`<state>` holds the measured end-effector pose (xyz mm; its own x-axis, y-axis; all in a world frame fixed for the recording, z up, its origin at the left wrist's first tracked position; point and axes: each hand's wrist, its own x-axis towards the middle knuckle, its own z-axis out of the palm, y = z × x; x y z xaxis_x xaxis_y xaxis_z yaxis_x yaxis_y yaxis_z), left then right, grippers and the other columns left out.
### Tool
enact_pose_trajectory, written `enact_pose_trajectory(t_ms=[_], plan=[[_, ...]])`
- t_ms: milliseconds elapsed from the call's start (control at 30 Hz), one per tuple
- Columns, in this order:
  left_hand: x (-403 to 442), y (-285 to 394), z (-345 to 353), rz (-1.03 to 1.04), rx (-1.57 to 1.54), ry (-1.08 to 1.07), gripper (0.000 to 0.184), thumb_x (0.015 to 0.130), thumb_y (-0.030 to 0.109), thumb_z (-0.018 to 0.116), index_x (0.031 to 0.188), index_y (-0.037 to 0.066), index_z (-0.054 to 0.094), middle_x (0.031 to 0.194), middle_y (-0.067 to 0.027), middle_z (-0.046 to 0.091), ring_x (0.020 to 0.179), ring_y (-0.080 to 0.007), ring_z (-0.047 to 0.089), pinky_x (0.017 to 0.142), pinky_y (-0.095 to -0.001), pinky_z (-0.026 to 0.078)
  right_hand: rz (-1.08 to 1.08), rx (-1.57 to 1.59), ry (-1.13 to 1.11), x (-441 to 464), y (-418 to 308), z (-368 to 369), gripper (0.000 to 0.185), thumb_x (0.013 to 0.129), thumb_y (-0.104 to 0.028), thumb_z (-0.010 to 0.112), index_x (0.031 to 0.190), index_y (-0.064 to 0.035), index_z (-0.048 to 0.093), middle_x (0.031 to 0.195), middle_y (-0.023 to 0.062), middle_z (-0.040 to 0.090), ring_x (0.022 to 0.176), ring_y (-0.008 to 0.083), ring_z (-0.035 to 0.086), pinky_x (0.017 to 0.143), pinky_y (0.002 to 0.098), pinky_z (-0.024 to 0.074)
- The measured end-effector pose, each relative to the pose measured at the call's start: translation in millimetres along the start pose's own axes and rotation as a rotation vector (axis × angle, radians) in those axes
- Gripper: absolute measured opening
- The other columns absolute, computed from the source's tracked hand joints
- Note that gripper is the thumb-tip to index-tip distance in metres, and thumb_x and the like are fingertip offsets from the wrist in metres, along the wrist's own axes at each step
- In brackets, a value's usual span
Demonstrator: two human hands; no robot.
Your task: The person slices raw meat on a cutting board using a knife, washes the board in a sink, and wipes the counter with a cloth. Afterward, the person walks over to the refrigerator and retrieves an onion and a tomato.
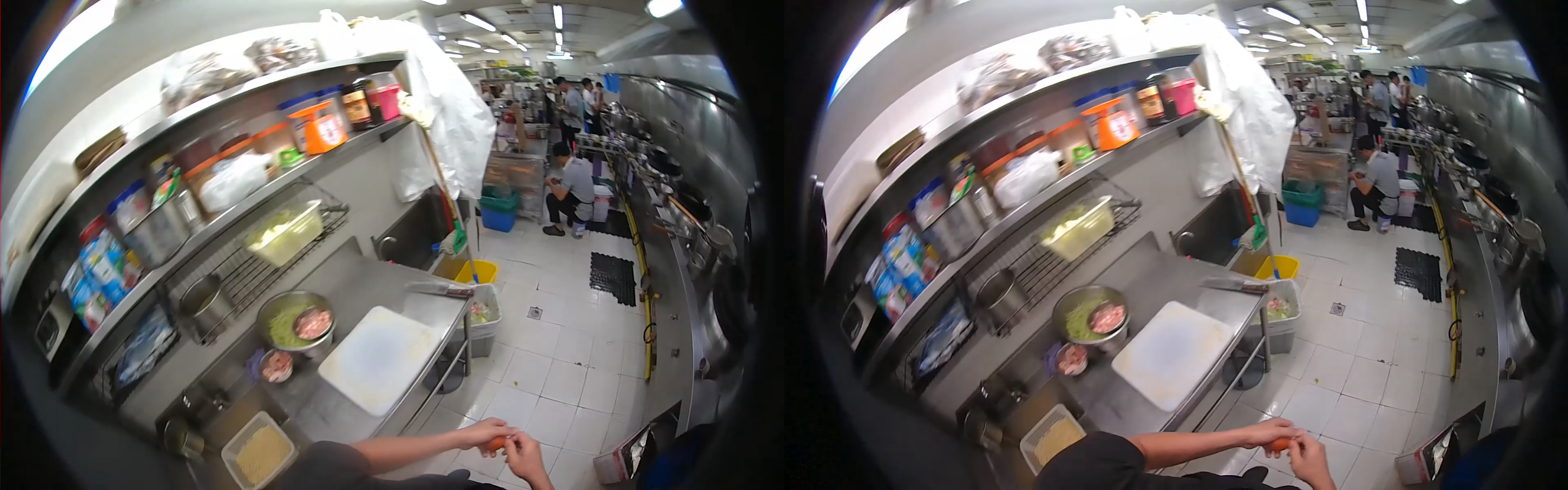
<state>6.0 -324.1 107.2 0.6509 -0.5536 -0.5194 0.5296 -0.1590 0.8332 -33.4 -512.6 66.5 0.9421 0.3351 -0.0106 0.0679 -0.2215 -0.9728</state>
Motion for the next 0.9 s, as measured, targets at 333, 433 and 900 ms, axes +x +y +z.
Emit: enact_pose_trajectory(t_ms=[333,433,900], plan=[[240,74,-31,-0.131,-0.245,-0.074,0.044,0.093,0.053,0.056,0.099,0.010,0.051,0.084,-0.0019,0.056,0.066,-0.0109,0.061,0.047,-0.0214,0.045,0.076,0.150,0.222,119,63,-160,0.044,0.092,-0.019,0.066,0.128,-0.0029,0.048,0.115,0.0122,0.058,0.096,0.0172,0.060,0.064,0.0323,0.0539],[284,117,-56,-0.149,-0.155,-0.047,0.045,0.096,0.051,0.053,0.105,0.007,0.053,0.091,-0.0040,0.059,0.071,-0.0127,0.063,0.052,-0.0240,0.050,0.202,0.511,-0.040,184,51,-199,0.063,0.089,-0.017,0.069,0.141,-0.0061,0.034,0.125,0.0147,0.053,0.095,0.0216,0.062,0.064,0.0319,0.0559],[117,606,-490,0.885,1.336,1.589,0.020,0.085,0.019,0.065,0.088,-0.001,0.069,0.087,-0.0213,0.068,0.079,-0.0352,0.067,0.074,-0.0440,0.052,0.399,0.784,-0.200,617,79,-284,0.014,0.087,-0.012,0.063,0.084,-0.0021,0.054,0.069,0.0143,0.059,0.054,0.0278,0.061,0.042,0.0389,0.0494]])
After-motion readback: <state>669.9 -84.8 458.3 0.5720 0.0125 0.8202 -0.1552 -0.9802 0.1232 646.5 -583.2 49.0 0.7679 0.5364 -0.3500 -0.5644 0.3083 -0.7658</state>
